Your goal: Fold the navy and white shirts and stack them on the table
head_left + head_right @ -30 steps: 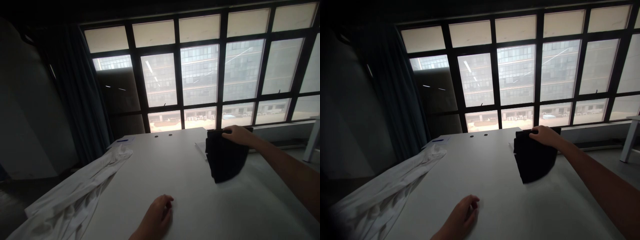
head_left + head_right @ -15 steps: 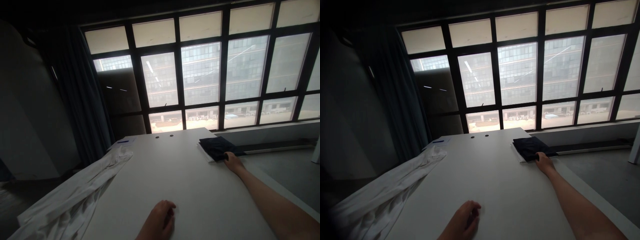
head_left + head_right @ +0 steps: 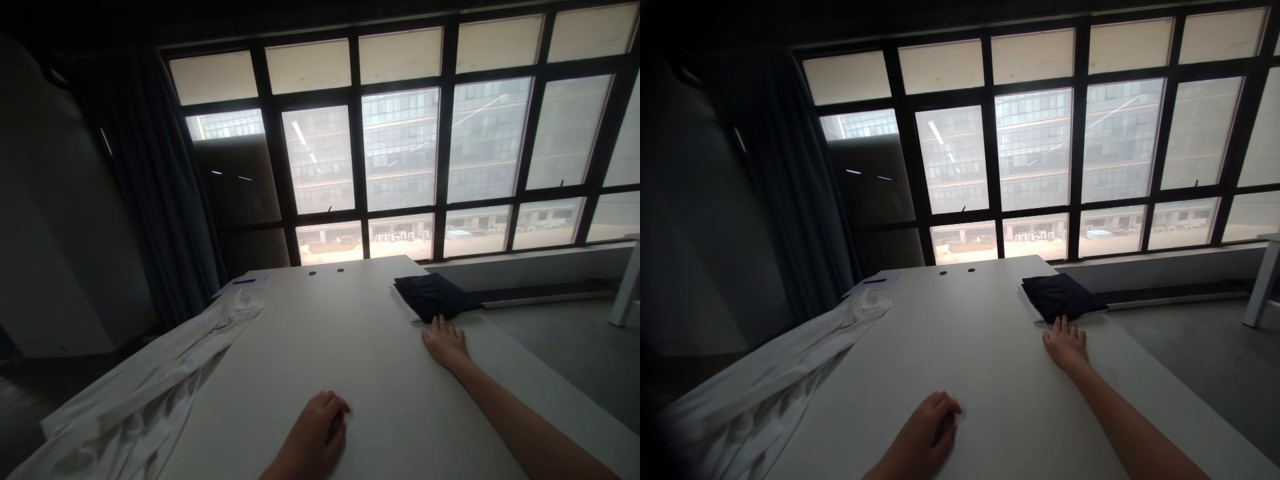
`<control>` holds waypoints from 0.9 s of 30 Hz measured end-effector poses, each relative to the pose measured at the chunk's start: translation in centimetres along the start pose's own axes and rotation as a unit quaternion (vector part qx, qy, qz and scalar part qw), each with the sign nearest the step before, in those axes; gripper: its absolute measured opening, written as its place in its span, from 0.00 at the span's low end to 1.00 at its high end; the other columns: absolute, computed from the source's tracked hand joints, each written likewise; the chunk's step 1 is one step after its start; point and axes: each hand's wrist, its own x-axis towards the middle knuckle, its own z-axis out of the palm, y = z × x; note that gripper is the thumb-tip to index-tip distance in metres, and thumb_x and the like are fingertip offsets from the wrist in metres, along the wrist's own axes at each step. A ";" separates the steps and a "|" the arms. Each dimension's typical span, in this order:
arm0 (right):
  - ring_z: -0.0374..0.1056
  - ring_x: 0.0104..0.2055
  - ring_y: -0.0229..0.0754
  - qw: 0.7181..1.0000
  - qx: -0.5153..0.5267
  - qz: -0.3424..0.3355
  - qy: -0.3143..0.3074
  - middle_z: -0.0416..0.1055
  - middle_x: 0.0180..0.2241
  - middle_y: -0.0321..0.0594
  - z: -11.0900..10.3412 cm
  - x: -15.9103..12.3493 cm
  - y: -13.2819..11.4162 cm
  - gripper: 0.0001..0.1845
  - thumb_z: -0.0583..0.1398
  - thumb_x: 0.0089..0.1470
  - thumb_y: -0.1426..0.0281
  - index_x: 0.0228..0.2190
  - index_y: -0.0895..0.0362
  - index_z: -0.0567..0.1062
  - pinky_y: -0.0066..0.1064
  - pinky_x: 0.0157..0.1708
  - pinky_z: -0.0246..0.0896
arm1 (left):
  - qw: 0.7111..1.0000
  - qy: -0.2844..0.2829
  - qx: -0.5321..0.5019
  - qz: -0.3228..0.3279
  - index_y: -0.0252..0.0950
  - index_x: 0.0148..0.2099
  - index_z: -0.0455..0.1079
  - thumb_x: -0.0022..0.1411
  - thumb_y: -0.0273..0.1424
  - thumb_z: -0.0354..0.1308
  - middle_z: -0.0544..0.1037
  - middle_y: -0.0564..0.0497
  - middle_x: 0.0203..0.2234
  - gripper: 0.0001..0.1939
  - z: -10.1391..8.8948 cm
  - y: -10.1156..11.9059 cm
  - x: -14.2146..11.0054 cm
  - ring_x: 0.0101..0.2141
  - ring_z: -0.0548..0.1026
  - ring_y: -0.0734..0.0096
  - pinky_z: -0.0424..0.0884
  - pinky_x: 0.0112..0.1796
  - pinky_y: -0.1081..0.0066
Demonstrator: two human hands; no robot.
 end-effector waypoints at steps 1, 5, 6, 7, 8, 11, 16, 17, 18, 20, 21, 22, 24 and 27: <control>0.46 0.68 0.68 1.000 -0.006 -0.020 -0.009 0.46 0.70 0.60 -0.1 -1.3 -1.0 0.38 0.45 0.63 0.57 0.67 0.66 0.56 0.59 0.63 0.34 | 1.000 0.001 0.000 -0.001 0.42 0.45 0.72 0.60 0.24 0.54 0.75 0.48 0.39 0.13 0.0 0.1 0.0 0.42 0.73 0.63 0.69 0.45 0.67; 0.39 0.71 0.64 0.993 0.019 -0.111 -0.043 0.47 0.70 0.53 -1.2 -7.3 -5.7 0.38 0.45 0.63 0.54 0.67 0.60 0.57 0.60 0.65 0.26 | 0.999 -0.039 0.001 -0.005 0.42 0.45 0.73 0.57 0.23 0.55 0.76 0.49 0.41 0.15 -1.0 0.6 0.1 0.42 0.74 0.64 0.70 0.44 0.69; 0.39 0.72 0.63 0.989 0.036 -0.136 -0.050 0.46 0.71 0.53 -1.5 -8.9 -6.9 0.38 0.45 0.63 0.52 0.68 0.59 0.57 0.59 0.66 0.25 | 0.998 -0.063 0.004 -0.001 0.43 0.45 0.73 0.56 0.23 0.56 0.76 0.50 0.41 0.16 -1.7 0.7 0.1 0.42 0.74 0.65 0.70 0.44 0.70; 0.38 0.72 0.62 0.984 0.054 -0.161 -0.055 0.46 0.71 0.52 -1.9 -10.4 -8.0 0.39 0.45 0.63 0.51 0.68 0.59 0.57 0.58 0.66 0.25 | 0.996 -0.086 0.010 0.003 0.44 0.46 0.74 0.55 0.23 0.57 0.77 0.51 0.42 0.17 -2.6 0.7 0.1 0.42 0.75 0.65 0.70 0.43 0.70; 0.38 0.72 0.61 0.978 0.071 -0.185 -0.059 0.46 0.71 0.51 -2.3 -11.7 -8.9 0.39 0.45 0.63 0.50 0.68 0.58 0.57 0.57 0.67 0.24 | 0.995 -0.101 0.020 0.004 0.45 0.47 0.74 0.56 0.25 0.58 0.78 0.52 0.42 0.16 -3.7 0.6 0.1 0.42 0.76 0.66 0.70 0.43 0.70; 0.38 0.73 0.58 0.962 0.109 -0.240 -0.069 0.47 0.71 0.49 -3.5 -14.6 -10.4 0.38 0.46 0.63 0.50 0.67 0.56 0.58 0.55 0.68 0.25 | 0.995 -0.065 0.076 -0.023 0.46 0.50 0.73 0.63 0.32 0.57 0.78 0.52 0.45 0.14 -8.2 -0.6 0.2 0.44 0.76 0.64 0.70 0.46 0.67; 0.40 0.72 0.57 0.953 0.120 -0.264 -0.092 0.48 0.71 0.45 -4.8 -15.3 -10.2 0.35 0.47 0.64 0.52 0.66 0.54 0.60 0.53 0.68 0.30 | 0.939 0.136 0.287 -0.132 0.37 0.53 0.71 0.65 0.38 0.54 0.76 0.44 0.50 0.17 -17.6 -7.4 -0.9 0.49 0.74 0.55 0.67 0.51 0.59; 0.40 0.72 0.57 0.952 0.120 -0.264 -0.093 0.48 0.71 0.46 -4.9 -15.2 -10.1 0.35 0.47 0.63 0.52 0.66 0.54 0.61 0.53 0.68 0.30 | 0.913 0.174 0.333 -0.159 0.36 0.54 0.71 0.65 0.38 0.54 0.75 0.42 0.51 0.19 -19.2 -9.2 -1.7 0.51 0.73 0.53 0.66 0.52 0.58; 0.40 0.72 0.57 0.952 0.119 -0.265 -0.092 0.49 0.70 0.46 -4.9 -15.1 -10.1 0.35 0.47 0.63 0.52 0.66 0.54 0.61 0.53 0.68 0.30 | 0.883 0.204 0.378 -0.191 0.34 0.55 0.69 0.64 0.38 0.53 0.74 0.40 0.53 0.21 -20.6 -11.0 -2.7 0.54 0.71 0.50 0.66 0.52 0.57; 0.41 0.72 0.58 0.952 0.119 -0.266 -0.090 0.49 0.70 0.47 -4.9 -15.0 -10.0 0.35 0.48 0.63 0.53 0.66 0.54 0.61 0.53 0.68 0.30 | 0.815 0.252 0.446 -0.270 0.32 0.60 0.66 0.64 0.39 0.52 0.70 0.36 0.58 0.25 -22.3 -14.4 -5.1 0.57 0.67 0.46 0.65 0.52 0.54; 0.41 0.72 0.58 0.952 0.120 -0.268 -0.090 0.49 0.70 0.48 -4.9 -15.0 -10.0 0.35 0.48 0.63 0.53 0.66 0.55 0.61 0.54 0.68 0.30 | 0.788 0.262 0.462 -0.311 0.32 0.61 0.65 0.64 0.41 0.53 0.69 0.36 0.59 0.28 -22.6 -15.8 -6.4 0.58 0.66 0.44 0.64 0.53 0.52; 0.41 0.72 0.58 0.952 0.120 -0.268 -0.090 0.50 0.70 0.48 -4.8 -15.0 -10.1 0.35 0.48 0.63 0.53 0.66 0.55 0.62 0.54 0.68 0.30 | 0.772 0.253 0.468 -0.348 0.32 0.61 0.65 0.63 0.43 0.54 0.69 0.37 0.59 0.29 -22.6 -17.1 -7.6 0.58 0.65 0.43 0.64 0.53 0.51; 0.41 0.72 0.58 0.951 0.122 -0.268 -0.089 0.50 0.70 0.47 -4.8 -15.0 -10.1 0.35 0.48 0.63 0.53 0.66 0.55 0.62 0.54 0.68 0.31 | 0.760 0.218 0.481 -0.378 0.34 0.60 0.67 0.64 0.43 0.53 0.69 0.39 0.59 0.27 -21.8 -18.9 -9.6 0.58 0.65 0.43 0.62 0.54 0.51; 0.42 0.72 0.57 0.951 0.126 -0.268 -0.086 0.50 0.70 0.47 -4.8 -15.1 -10.1 0.35 0.49 0.63 0.53 0.65 0.54 0.62 0.54 0.68 0.31 | 0.755 0.210 0.479 -0.397 0.35 0.56 0.70 0.67 0.40 0.49 0.69 0.39 0.60 0.21 -20.5 -19.5 -10.6 0.56 0.66 0.45 0.60 0.54 0.52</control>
